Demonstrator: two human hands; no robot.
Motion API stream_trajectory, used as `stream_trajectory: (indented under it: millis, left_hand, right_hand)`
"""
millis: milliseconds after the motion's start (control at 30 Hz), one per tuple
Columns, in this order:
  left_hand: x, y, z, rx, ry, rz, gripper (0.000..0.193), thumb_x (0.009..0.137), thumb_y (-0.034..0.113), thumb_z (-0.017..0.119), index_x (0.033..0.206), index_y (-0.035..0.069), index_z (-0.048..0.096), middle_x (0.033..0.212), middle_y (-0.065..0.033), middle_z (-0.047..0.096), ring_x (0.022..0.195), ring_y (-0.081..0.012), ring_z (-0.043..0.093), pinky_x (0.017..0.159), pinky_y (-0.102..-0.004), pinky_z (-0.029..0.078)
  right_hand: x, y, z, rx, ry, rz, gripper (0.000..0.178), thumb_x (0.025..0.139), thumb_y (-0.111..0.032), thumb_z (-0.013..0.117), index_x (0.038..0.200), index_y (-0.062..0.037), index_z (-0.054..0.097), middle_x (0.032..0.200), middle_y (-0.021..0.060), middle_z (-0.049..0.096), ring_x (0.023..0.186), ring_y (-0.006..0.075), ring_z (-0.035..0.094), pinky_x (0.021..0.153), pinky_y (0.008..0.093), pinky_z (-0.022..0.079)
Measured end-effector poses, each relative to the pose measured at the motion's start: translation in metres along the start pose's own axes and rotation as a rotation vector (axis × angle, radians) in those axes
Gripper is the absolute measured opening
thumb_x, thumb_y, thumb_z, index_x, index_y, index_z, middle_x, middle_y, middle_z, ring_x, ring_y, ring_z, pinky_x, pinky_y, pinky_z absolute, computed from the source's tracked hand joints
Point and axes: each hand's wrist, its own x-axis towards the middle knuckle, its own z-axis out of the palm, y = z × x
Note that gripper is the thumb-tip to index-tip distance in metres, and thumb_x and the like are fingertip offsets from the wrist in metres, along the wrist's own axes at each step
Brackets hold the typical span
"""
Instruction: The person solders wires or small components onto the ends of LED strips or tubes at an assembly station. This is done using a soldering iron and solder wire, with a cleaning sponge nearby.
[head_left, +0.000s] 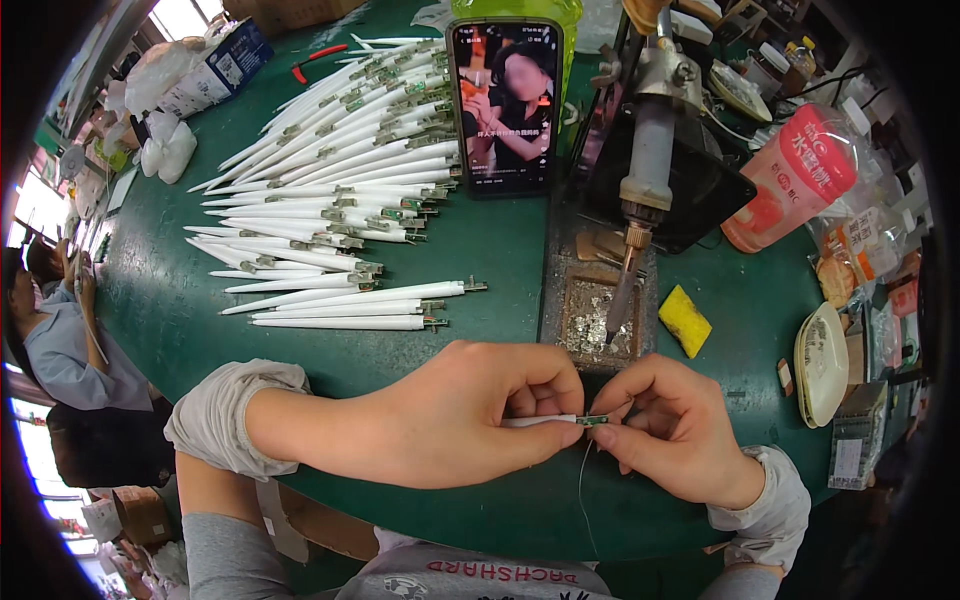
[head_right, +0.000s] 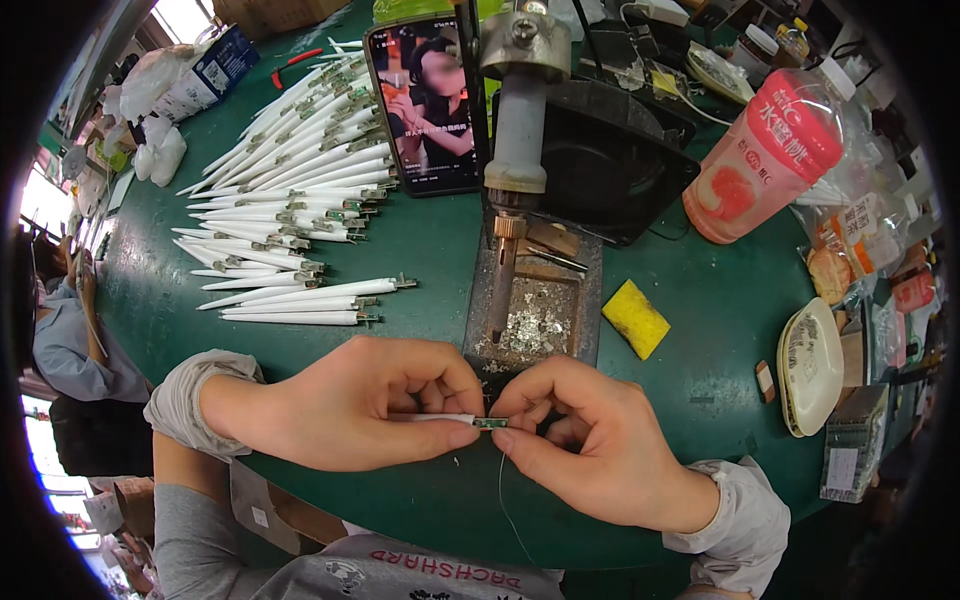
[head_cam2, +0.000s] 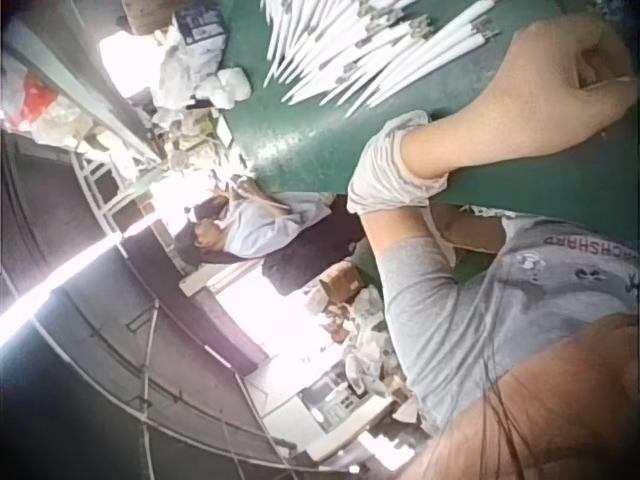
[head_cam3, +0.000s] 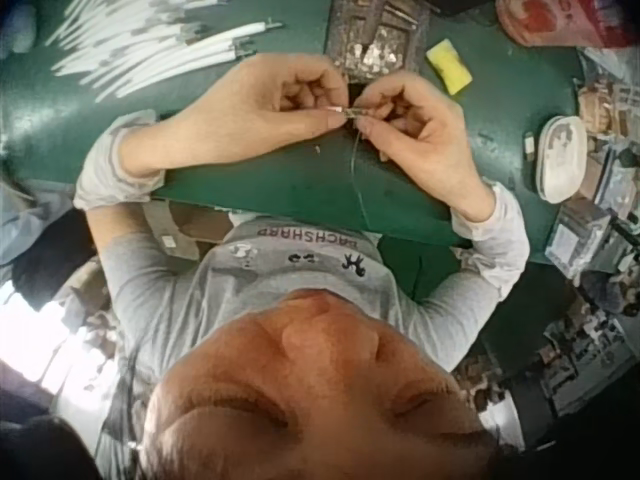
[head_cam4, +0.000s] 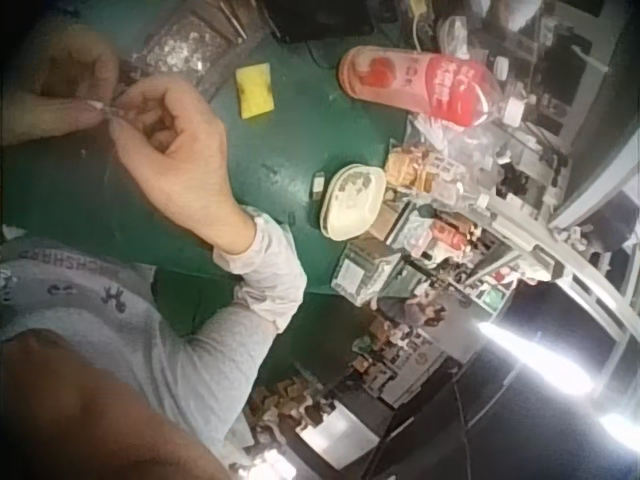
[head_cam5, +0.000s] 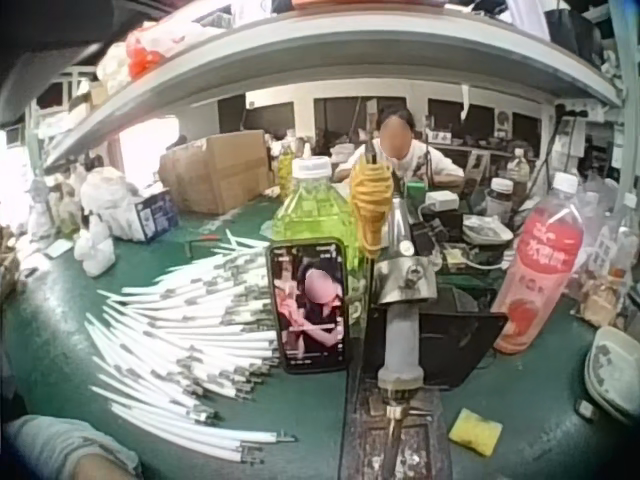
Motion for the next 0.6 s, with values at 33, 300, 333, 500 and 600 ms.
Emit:
stream_trajectory:
  millis: [33,300,333,500,600]
  left_hand:
    - [0.0002,-0.0005,-0.0001,-0.004,-0.002,-0.005,0.016,0.086,0.005,0.064,0.101,0.001,0.057,0.088,-0.0006,0.057,0.077,-0.0054,0.053,0.064,-0.0203,0.044]
    - [0.0012,0.0012,0.0002,0.003,-0.002,-0.008,0.014,0.088,0.005,0.062,0.101,0.0,0.058,0.085,0.001,0.055,0.076,-0.0029,0.048,0.061,-0.0179,0.04]
    - [0.0015,0.0004,0.0004,0.001,-0.002,-0.009,0.014,0.088,0.005,0.062,0.101,0.0,0.058,0.085,0.001,0.055,0.076,-0.0029,0.048,0.061,-0.0179,0.04]
    - [0.0006,-0.0003,0.002,0.004,0.046,0.034,0.012,0.087,0.004,0.064,0.097,0.0,0.059,0.083,0.001,0.055,0.073,-0.0023,0.047,0.059,-0.0182,0.039]
    - [0.0031,-0.005,0.002,0.004,0.062,0.076,0.011,0.086,0.003,0.064,0.095,0.0,0.059,0.082,0.0009,0.055,0.073,-0.0021,0.048,0.059,-0.0186,0.04]
  right_hand:
    - [0.0006,0.0001,0.0004,0.004,0.0,0.005,0.017,0.082,0.0,0.066,0.097,0.0015,0.058,0.087,0.0017,0.057,0.075,0.0028,0.052,0.054,0.0155,0.044]
    - [0.0033,0.0004,0.0008,-0.045,0.016,0.012,0.015,0.08,0.001,0.065,0.093,0.0016,0.059,0.082,0.0018,0.058,0.072,0.0028,0.053,0.053,0.0161,0.044]
    - [0.0037,0.0017,0.0008,-0.045,0.015,0.015,0.015,0.08,0.001,0.065,0.093,0.0016,0.059,0.082,0.0018,0.058,0.072,0.0028,0.053,0.053,0.0161,0.044]
    - [0.005,0.0057,0.0011,-0.075,0.022,-0.058,0.014,0.08,0.0,0.065,0.092,0.0011,0.059,0.081,0.0013,0.059,0.07,0.002,0.052,0.052,0.0162,0.044]
    - [0.005,0.0021,0.0032,-0.04,0.038,0.011,0.014,0.08,0.0,0.066,0.092,0.0009,0.059,0.08,0.0005,0.058,0.07,0.0016,0.052,0.053,0.016,0.043]
